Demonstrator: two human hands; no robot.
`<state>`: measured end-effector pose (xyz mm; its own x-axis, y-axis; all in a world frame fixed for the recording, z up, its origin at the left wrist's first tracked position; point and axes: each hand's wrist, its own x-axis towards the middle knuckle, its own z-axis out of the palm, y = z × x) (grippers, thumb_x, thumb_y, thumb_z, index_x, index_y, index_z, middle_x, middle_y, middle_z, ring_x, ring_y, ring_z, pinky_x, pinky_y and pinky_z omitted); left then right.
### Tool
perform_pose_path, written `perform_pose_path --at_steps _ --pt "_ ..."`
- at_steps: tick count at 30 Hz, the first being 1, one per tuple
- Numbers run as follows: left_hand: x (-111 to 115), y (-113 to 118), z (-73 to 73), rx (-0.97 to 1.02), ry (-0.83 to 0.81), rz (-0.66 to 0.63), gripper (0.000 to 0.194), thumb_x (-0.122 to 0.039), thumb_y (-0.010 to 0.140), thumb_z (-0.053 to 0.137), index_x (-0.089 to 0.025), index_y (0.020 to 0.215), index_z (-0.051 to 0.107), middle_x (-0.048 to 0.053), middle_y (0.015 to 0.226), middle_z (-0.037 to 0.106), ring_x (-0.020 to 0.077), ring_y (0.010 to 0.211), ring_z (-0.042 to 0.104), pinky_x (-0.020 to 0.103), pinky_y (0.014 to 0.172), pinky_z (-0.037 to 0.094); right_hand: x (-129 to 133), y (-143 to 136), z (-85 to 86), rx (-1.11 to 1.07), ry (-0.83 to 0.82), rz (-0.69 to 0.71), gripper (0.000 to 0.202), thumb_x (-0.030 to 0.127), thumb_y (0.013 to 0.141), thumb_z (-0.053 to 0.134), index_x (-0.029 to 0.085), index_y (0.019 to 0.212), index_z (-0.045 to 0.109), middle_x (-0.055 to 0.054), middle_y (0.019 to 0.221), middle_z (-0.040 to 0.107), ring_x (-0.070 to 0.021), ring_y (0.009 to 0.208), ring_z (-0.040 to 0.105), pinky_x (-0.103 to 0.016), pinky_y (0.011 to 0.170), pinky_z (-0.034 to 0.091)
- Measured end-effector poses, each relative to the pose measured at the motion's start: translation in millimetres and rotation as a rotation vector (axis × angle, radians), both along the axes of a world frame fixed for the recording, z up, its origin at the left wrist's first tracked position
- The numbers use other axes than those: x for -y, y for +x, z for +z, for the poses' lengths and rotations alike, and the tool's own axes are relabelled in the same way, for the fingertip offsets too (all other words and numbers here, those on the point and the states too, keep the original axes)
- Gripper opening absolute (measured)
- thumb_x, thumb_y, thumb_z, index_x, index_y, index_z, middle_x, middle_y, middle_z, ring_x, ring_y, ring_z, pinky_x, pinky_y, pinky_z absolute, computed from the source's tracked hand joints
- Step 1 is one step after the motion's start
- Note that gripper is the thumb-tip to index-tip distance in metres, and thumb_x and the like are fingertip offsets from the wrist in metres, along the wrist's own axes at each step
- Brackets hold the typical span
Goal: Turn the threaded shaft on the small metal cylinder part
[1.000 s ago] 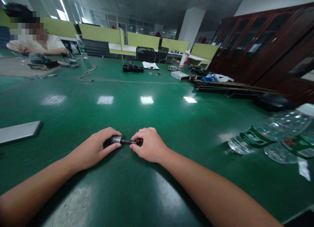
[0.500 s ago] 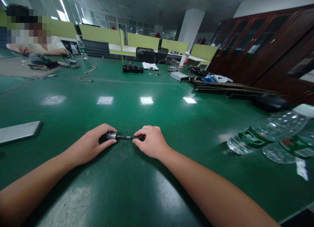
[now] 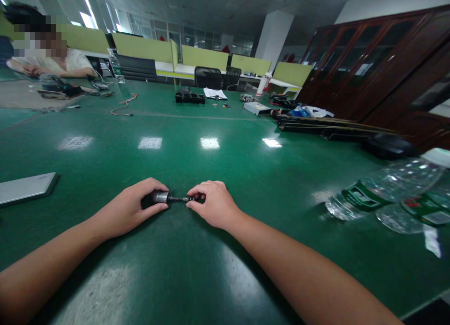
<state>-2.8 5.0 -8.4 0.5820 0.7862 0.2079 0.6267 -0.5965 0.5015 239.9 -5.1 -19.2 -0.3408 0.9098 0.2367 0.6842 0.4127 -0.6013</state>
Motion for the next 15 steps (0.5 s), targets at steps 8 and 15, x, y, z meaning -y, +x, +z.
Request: perform_pose_path --at_steps 8,15 --pt "0.2 0.7 2.5 0.007 -0.018 -0.004 0.027 -0.040 0.095 0.051 -0.019 0.109 0.062 0.005 0.101 0.064 0.0203 0.090 0.060 0.034 0.082 0.048 1.9 -0.8 0.7 0.005 0.022 0.038 0.013 0.018 0.076 0.076 0.021 0.089 0.075 0.001 0.079 0.072 -0.0131 0.073 0.059 -0.030 0.075 0.041" --pt "0.2 -0.1 2.2 -0.005 0.022 -0.024 0.029 -0.040 0.093 0.054 -0.020 0.110 0.066 0.005 0.103 0.066 0.0204 0.092 0.062 0.033 0.083 0.050 2.8 -1.3 -0.4 0.014 0.045 0.068 0.011 0.020 0.078 0.075 0.022 0.089 0.075 0.000 0.083 0.073 -0.0151 0.078 0.061 -0.032 0.079 0.042"
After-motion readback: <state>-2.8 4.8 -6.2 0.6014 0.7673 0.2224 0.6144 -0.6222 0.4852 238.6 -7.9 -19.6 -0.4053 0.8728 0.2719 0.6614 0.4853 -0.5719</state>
